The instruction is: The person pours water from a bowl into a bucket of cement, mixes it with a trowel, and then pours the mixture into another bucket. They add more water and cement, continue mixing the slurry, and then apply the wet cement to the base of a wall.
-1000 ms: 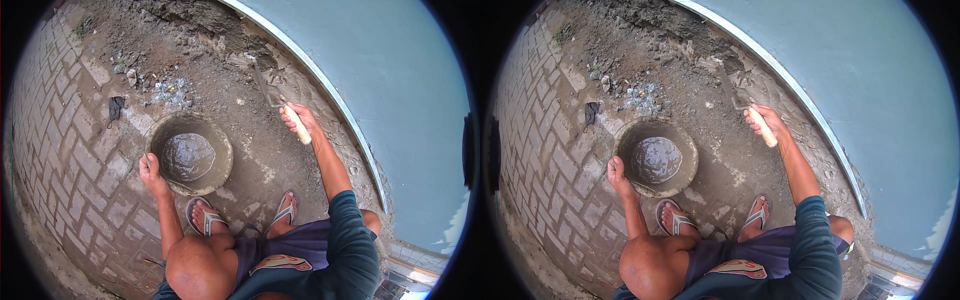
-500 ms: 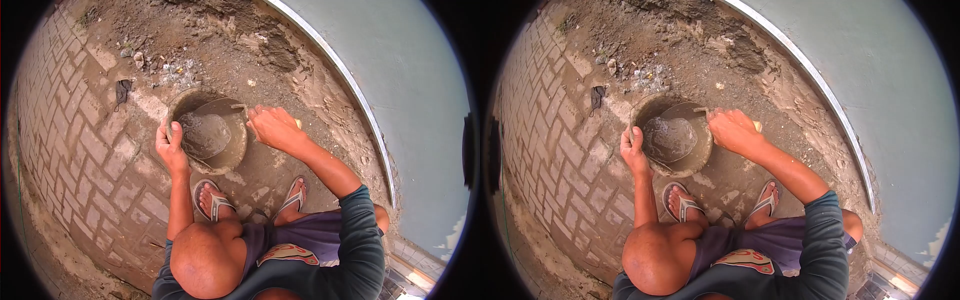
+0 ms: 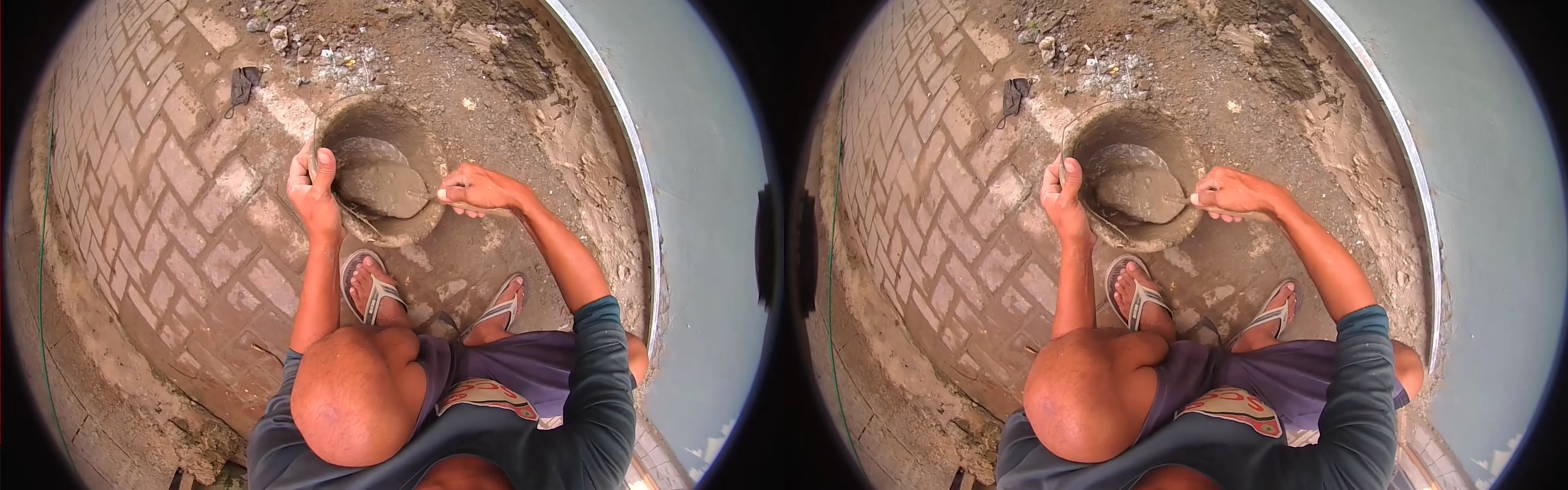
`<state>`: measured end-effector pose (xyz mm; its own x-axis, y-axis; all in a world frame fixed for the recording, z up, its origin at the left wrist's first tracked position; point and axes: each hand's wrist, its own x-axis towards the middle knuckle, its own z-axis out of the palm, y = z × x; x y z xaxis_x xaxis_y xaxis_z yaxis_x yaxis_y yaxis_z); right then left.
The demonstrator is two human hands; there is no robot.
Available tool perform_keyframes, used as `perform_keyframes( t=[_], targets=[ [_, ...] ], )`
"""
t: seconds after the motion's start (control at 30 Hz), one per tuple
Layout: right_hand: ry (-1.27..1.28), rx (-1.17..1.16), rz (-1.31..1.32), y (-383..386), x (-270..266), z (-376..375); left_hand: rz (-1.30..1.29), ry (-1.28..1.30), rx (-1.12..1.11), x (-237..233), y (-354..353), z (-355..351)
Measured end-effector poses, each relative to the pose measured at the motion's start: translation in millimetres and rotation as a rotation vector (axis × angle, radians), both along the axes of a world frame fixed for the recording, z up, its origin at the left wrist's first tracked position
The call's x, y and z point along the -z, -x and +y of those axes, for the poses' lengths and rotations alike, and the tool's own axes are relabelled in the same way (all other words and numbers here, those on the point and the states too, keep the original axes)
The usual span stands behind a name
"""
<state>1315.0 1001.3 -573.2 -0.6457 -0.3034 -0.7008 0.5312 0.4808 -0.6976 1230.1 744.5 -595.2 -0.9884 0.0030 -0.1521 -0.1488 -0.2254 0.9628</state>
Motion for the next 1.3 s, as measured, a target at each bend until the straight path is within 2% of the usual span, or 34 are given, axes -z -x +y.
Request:
perform_keyframes(
  t=[0.07,0.13,0.2,0.27,0.3,0.37,0.4,0.47,0.5,0.63,0.7,0.8,0.87,0.9,0.97,1.03,1.1,1.17,1.2,1.3],
  targets=[
    [0.054,0.053,0.002,-4.6,-4.2,-3.5,-0.029,-0.017,-0.023,10.2,2.7,-10.1],
    [-0.147,-0.022,0.095,1.2,-10.7,-11.1,-0.043,-0.050,-0.012,19.6,3.8,-20.1],
    [-0.161,0.006,0.115,5.2,-9.2,-13.4,-0.049,-0.044,-0.041,25.8,7.5,-26.3],
    [-0.042,0.021,0.108,6.8,-18.7,-12.2,-0.070,-0.067,-0.047,26.2,8.6,-29.8],
    [-0.075,0.029,0.125,8.8,-28.7,-9.4,-0.076,-0.068,-0.049,25.0,7.7,-31.0],
    [0.140,0.126,0.107,14.3,-49.1,-5.4,-0.066,-0.082,-0.039,23.8,7.5,-34.4],
    [0.126,0.133,0.123,20.1,-56.0,2.4,-0.072,-0.059,-0.045,23.9,7.6,-36.4],
    [0.332,0.280,0.039,36.9,-67.3,25.3,-0.068,-0.045,-0.051,22.9,8.1,-35.6],
    [0.440,0.429,0.012,45.4,-66.8,39.4,-0.083,-0.051,-0.056,19.9,7.3,-34.3],
    [0.691,0.894,0.161,66.6,-53.4,114.8,-0.105,-0.074,-0.043,15.7,6.9,-30.9],
    [0.685,0.958,0.280,36.9,-68.5,124.6,-0.115,-0.055,-0.048,15.6,8.8,-34.0],
    [0.386,0.949,0.410,-17.6,-94.8,100.5,-0.144,-0.089,-0.065,9.1,5.8,-25.3],
    [0.199,0.824,0.406,-41.4,-101.3,89.8,-0.143,-0.106,-0.062,2.6,7.5,-19.1],
    [0.202,0.828,0.398,-43.1,-97.0,88.9,-0.105,-0.076,-0.047,14.7,10.0,-22.3],
    [-0.059,0.546,0.293,-43.9,-81.0,90.5,-0.086,-0.032,-0.033,15.5,10.5,-21.2],
    [-0.105,0.555,0.205,-34.6,-49.3,86.3,-0.057,0.002,-0.019,15.3,13.2,-18.3],
    [-0.147,0.558,0.117,-22.7,-9.8,85.3,-0.070,-0.068,-0.016,19.2,12.5,-20.0],
    [0.020,0.741,0.038,-11.0,25.4,88.7,-0.077,-0.072,-0.017,18.5,11.5,-21.6],
    [0.019,0.739,0.042,-2.9,35.4,88.7,-0.086,-0.075,-0.019,17.3,11.3,-21.4],
    [0.236,0.922,0.018,22.1,56.4,87.2,-0.126,-0.116,-0.025,5.5,8.0,-18.5]
  ],
)
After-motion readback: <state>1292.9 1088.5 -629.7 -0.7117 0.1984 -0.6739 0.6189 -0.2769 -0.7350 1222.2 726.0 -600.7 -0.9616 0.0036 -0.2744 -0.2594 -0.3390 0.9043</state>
